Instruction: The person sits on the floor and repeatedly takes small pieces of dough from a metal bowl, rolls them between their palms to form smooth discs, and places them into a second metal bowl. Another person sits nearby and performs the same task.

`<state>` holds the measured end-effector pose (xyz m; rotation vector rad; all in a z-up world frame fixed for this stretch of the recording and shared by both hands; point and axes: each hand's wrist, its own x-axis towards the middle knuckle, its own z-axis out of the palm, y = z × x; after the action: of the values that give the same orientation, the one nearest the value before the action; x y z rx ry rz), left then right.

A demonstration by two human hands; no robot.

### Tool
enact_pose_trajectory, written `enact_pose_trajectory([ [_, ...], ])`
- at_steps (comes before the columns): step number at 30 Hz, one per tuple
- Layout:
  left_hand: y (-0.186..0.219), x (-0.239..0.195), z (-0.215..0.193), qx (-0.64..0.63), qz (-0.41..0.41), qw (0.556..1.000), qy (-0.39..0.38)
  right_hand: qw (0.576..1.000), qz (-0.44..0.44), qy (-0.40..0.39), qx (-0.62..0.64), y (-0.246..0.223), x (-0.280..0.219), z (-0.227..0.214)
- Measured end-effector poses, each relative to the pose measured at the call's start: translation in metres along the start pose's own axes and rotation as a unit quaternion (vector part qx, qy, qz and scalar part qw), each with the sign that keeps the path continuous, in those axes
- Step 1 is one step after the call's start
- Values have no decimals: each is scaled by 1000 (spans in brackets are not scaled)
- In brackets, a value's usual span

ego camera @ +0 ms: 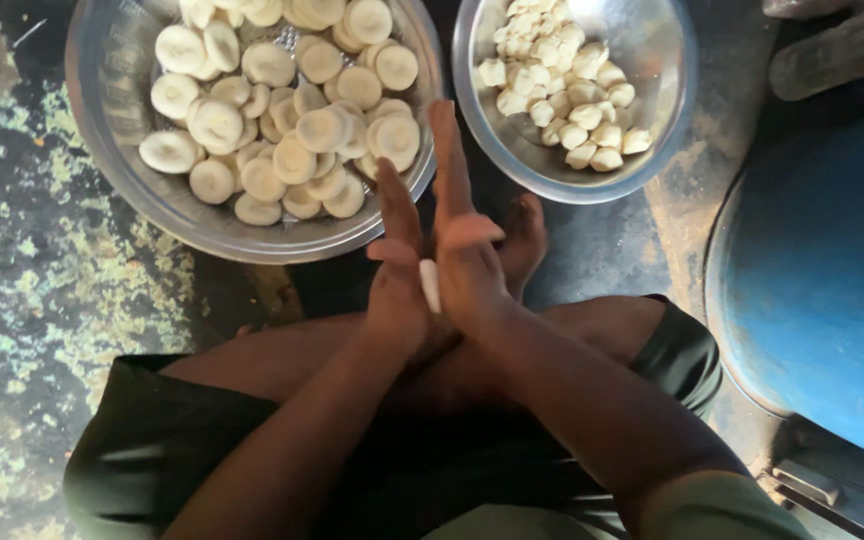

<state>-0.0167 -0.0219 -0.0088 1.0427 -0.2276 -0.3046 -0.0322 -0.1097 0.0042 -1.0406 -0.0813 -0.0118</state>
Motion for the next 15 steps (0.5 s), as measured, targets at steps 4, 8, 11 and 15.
enact_pose_trajectory([
  [4, 3, 11, -6, 66, 23, 998, -6, 982, -35, 5, -184, -9, 11, -2],
  [8, 5, 1, -18, 332, 78, 940, 15, 985, -22, -14, -170, 2, 1, -4],
  [11, 3, 1, -10, 205, 27, 979, -2, 994, -15, 51, -91, 6, -4, -8],
  [15, 8, 16, -6, 44, -16, 999, -10, 972, -7, 49, -229, -4, -1, -10],
])
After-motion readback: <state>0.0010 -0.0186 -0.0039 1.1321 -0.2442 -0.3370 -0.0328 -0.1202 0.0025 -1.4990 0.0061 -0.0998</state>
